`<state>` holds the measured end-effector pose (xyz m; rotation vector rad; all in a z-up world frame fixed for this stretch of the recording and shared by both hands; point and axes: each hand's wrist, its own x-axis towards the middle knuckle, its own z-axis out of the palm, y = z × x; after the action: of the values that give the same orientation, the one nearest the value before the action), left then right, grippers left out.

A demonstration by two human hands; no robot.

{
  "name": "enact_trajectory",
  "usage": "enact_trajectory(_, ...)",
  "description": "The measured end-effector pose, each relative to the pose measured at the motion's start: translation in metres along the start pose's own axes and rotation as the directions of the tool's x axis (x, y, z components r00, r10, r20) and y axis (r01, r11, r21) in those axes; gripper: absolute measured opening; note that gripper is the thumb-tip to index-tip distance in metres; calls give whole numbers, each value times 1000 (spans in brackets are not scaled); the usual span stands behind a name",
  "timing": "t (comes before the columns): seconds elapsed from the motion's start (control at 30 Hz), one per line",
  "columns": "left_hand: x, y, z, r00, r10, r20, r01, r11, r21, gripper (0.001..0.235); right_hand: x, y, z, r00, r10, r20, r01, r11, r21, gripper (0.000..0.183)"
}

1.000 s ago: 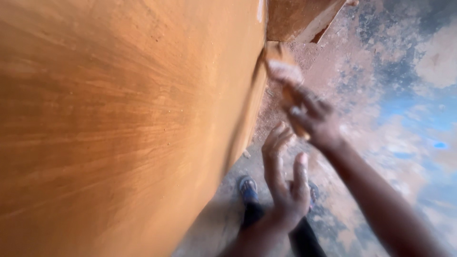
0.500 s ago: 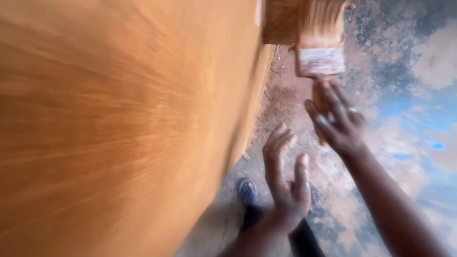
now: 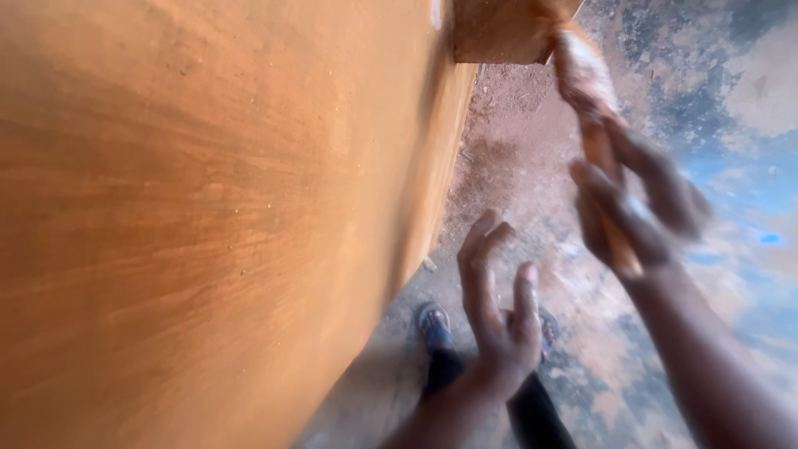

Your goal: The person uses a paintbrush to apply a light brown stain or paint to a wooden structure, likely a door frame or cabinet. They repeatedly dip the brush into a small container and apply the finish to the edges and flat surfaces of the wood.

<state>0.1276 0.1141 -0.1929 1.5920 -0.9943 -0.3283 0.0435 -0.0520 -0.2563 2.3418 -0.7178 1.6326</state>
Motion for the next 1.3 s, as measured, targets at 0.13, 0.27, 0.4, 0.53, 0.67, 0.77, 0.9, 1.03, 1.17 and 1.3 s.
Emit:
enact_trajectory(0.13,1,-3,4,1000,10,-10,-10,1000,-21,35,-21,-14,-3,993,31,116,-38,998,58,16)
enact_trajectory(0.27,-5,-11,4,1000,8,11,-8,1000,18,35,-68,-16,34,986,18,164,-10,999,-52,20)
enact_trajectory(0.4,-13,-16,5,999,-27,37,26,999,44,36,-101,-30,53,974,68,216,-49,995,-91,21)
enact_trajectory(0.53,-18,-14,5,995,-59,74,56,997,48,36,-85,-38,40,965,168,200,-181,982,49,14)
enact_trajectory(0.67,-21,-10,7,992,-95,81,96,995,-1,38,-41,-23,29,975,204,92,-210,975,67,11)
enact_trajectory(0.77,-22,-8,10,989,-123,86,127,991,-40,39,-22,-17,10,987,141,-81,-135,988,74,13)
enact_trajectory(0.9,-22,-6,11,985,-153,84,158,985,-62,42,-37,-29,6,977,115,-181,-120,993,-15,24)
enact_trajectory(1.03,-18,-14,15,999,-7,38,5,998,61,36,-75,-34,36,987,162,11,-162,987,20,20)
enact_trajectory(1.17,-16,-18,18,1000,3,5,-3,999,51,38,-101,-44,53,970,193,145,-194,981,-7,19)
enact_trajectory(1.3,-20,-13,14,1000,0,20,-2,998,63,38,-98,-50,34,937,302,177,-317,947,61,15)
